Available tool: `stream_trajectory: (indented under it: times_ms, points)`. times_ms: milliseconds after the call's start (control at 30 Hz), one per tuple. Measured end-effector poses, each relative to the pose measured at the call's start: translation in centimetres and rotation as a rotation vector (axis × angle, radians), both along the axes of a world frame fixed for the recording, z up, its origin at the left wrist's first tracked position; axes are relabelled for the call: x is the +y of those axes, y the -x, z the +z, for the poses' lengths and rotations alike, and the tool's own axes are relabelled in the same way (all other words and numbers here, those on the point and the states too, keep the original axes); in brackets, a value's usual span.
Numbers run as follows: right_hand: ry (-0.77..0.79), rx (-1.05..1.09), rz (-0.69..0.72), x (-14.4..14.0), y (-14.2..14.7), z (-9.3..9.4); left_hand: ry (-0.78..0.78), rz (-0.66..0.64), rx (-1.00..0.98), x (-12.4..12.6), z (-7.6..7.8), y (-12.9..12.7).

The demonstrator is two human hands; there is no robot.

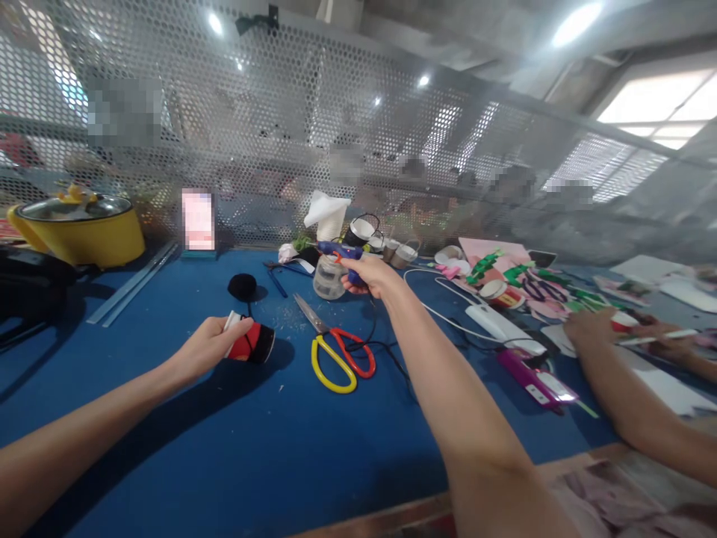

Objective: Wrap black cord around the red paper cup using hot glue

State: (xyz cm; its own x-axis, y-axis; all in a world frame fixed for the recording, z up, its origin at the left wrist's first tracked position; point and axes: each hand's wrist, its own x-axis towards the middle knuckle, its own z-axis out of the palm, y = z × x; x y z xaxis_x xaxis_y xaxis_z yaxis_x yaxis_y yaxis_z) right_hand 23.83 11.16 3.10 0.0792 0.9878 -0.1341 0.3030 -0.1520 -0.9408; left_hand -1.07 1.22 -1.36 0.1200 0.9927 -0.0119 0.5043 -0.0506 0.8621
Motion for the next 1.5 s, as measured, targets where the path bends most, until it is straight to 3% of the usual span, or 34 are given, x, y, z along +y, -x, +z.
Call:
stream_trajectory:
  times_ms: [233,333,400,500,600,733,900,1500]
  points:
    - [-0.288,0.128,-0.075,-1.9,1.5,0.5,0.019,0.019,0.03,0.0,0.2,-0.2]
    - [-0.386,0.193,0.055,-4.7,2.4,1.3,0.034,-0.001,0.028,0.2,0.1,-0.2]
    - [-0.328,0.26,0.214,-6.7,3.0,1.4,0.038,-0.004,0.04,0.3,0.1,-0.2]
    - [-0.2,0.248,0.313,-9.2,3.6,0.6,0.035,0.012,0.063,0.4,0.0,-0.2]
    - [-0.122,0.064,0.371,-10.6,3.9,-0.5,0.049,0.026,0.059,0.4,0.0,-0.2]
    - [-0.139,-0.161,0.466,-11.5,3.9,-1.0,0.083,0.037,0.005,0.6,-0.2,-0.1]
    - [-0.139,-0.376,0.501,-12.5,4.6,-0.5,0.138,0.073,-0.08,0.9,-0.3,0.0]
    - [-0.234,-0.576,0.498,-13.3,5.1,-0.6,0.202,0.124,-0.17,0.7,0.0,-0.2]
